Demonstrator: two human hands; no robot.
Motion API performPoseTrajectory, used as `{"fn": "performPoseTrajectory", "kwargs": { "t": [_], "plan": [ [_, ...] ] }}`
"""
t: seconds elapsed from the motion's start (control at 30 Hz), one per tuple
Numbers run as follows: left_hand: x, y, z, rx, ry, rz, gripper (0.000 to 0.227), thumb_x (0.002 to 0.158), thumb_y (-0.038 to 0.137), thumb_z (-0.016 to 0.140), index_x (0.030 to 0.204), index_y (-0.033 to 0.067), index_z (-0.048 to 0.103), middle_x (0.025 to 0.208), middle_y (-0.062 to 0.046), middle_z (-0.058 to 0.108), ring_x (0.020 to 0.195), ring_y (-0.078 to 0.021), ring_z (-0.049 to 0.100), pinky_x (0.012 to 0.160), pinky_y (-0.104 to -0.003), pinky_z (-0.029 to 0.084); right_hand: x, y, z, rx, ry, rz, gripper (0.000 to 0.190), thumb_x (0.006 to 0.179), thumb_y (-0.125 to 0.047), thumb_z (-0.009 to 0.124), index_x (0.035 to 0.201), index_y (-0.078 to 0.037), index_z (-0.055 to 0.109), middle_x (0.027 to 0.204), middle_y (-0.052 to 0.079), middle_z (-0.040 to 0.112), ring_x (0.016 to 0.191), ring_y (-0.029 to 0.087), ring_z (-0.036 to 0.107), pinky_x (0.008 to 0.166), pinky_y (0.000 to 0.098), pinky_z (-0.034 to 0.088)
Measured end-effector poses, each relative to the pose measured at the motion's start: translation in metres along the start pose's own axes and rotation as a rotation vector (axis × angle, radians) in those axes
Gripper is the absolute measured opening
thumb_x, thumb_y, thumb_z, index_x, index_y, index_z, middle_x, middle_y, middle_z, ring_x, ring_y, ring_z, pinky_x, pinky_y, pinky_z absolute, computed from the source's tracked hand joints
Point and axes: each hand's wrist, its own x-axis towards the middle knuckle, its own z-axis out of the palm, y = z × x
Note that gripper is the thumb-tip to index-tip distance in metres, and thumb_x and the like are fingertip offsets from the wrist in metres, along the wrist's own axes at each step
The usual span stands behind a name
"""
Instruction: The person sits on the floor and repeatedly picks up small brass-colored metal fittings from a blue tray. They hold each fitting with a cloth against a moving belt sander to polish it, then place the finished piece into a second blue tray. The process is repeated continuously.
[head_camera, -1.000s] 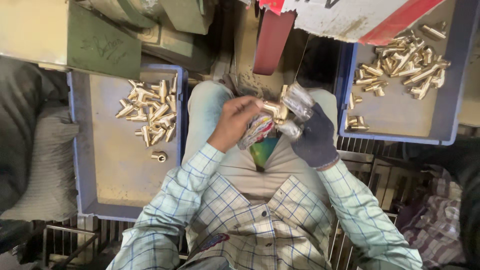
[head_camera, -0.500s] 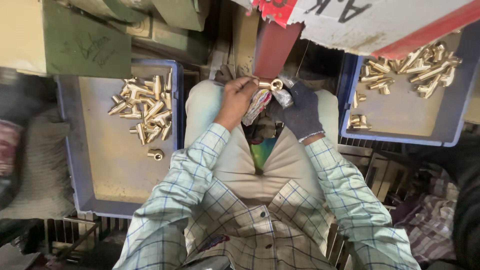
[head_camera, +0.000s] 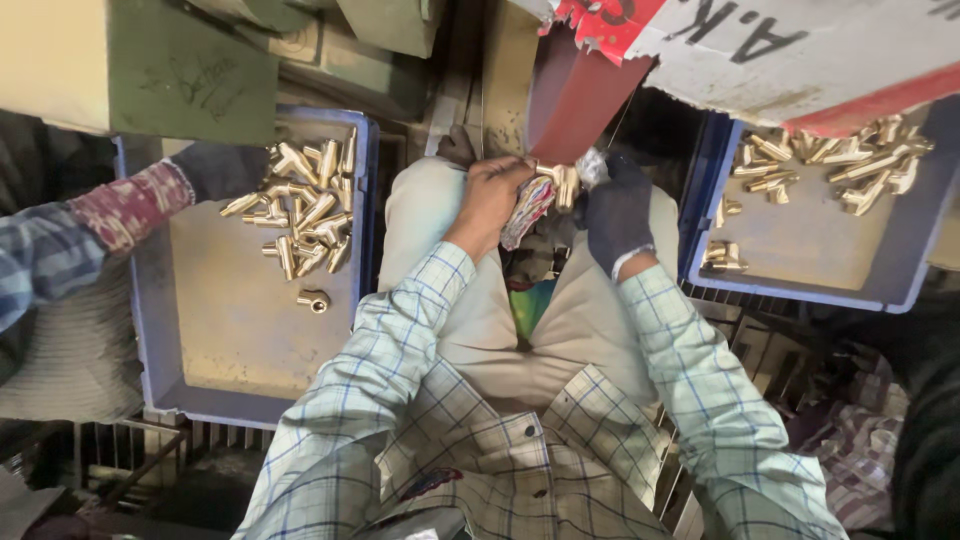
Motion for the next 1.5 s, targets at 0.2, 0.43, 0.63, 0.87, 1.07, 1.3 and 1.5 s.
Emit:
{"fn": "performPoseTrajectory", "kwargs": {
  "t": [0.2,0.43,0.63,0.87,1.07,1.3,1.5],
  "plan": [
    [-0.01,0.012,0.006,-0.074,-0.057,0.066,0.015,0.092,0.007,0.063,0.094,-0.004,0.074,0.084,-0.007,0.074,0.07,-0.0136,0.067,0.064,-0.029,0.054,0.028,-0.006,-0.009,1.398,-0.227,1.042,0.018,0.094,-0.007,0.05,0.081,-0.009,0.062,0.066,0.005,0.057,0.047,0.013,0.047,0.041,0.0281,0.035],
    [-0.08,0.048,0.0,0.594,-0.162,0.622,0.027,0.094,0.019,0.073,0.107,-0.005,0.072,0.092,-0.009,0.076,0.085,-0.0101,0.068,0.076,-0.027,0.056,-0.017,-0.093,-0.097,1.09,-0.287,0.716,0.047,0.111,-0.041,0.05,0.085,-0.003,0.063,0.061,0.007,0.057,0.045,0.012,0.052,0.042,0.0277,0.042],
    [-0.145,0.067,0.005,0.567,-0.146,0.639,0.034,0.091,0.023,0.078,0.109,-0.0049,0.072,0.094,-0.008,0.076,0.086,-0.0088,0.069,0.077,-0.026,0.057,-0.066,-0.132,-0.129,0.523,0.194,-0.133,0.037,0.112,-0.023,0.059,0.141,-0.001,0.063,0.128,0.016,0.07,0.112,0.024,0.071,0.097,0.0351,0.057],
    [-0.108,0.051,0.001,0.474,-0.164,0.525,0.024,0.1,0.019,0.063,0.104,-0.0037,0.07,0.088,-0.004,0.071,0.083,-0.0071,0.063,0.075,-0.025,0.053,-0.067,-0.104,-0.086,0.522,0.27,-0.092,0.038,0.105,-0.012,0.066,0.142,-0.005,0.061,0.14,0.015,0.067,0.13,0.027,0.067,0.11,0.0349,0.053],
    [-0.035,0.024,-0.006,0.586,-0.05,0.513,0.022,0.101,0.017,0.065,0.096,-0.0034,0.07,0.078,-0.007,0.066,0.075,-0.01,0.058,0.069,-0.028,0.05,-0.02,-0.067,-0.045,0.559,0.288,0.01,0.034,0.101,-0.009,0.07,0.133,-0.005,0.064,0.126,0.015,0.071,0.116,0.026,0.071,0.099,0.0349,0.056],
    [-0.02,0.013,0.0,0.574,0.034,0.438,0.023,0.098,0.02,0.064,0.101,-0.0013,0.073,0.082,-0.008,0.073,0.074,-0.0108,0.063,0.071,-0.029,0.053,-0.005,-0.047,-0.024,0.584,0.19,0.172,0.025,0.097,-0.003,0.071,0.122,-0.003,0.066,0.111,0.014,0.074,0.101,0.025,0.074,0.089,0.0341,0.056],
    [-0.008,0.004,-0.001,0.326,-0.008,0.239,0.021,0.099,0.014,0.065,0.097,-0.0045,0.075,0.082,-0.006,0.073,0.074,-0.0103,0.062,0.07,-0.028,0.052,0.007,-0.046,-0.025,0.699,0.202,0.188,0.032,0.099,0.001,0.065,0.13,0.003,0.062,0.121,0.014,0.07,0.109,0.026,0.068,0.096,0.0352,0.053]
  ]
}}
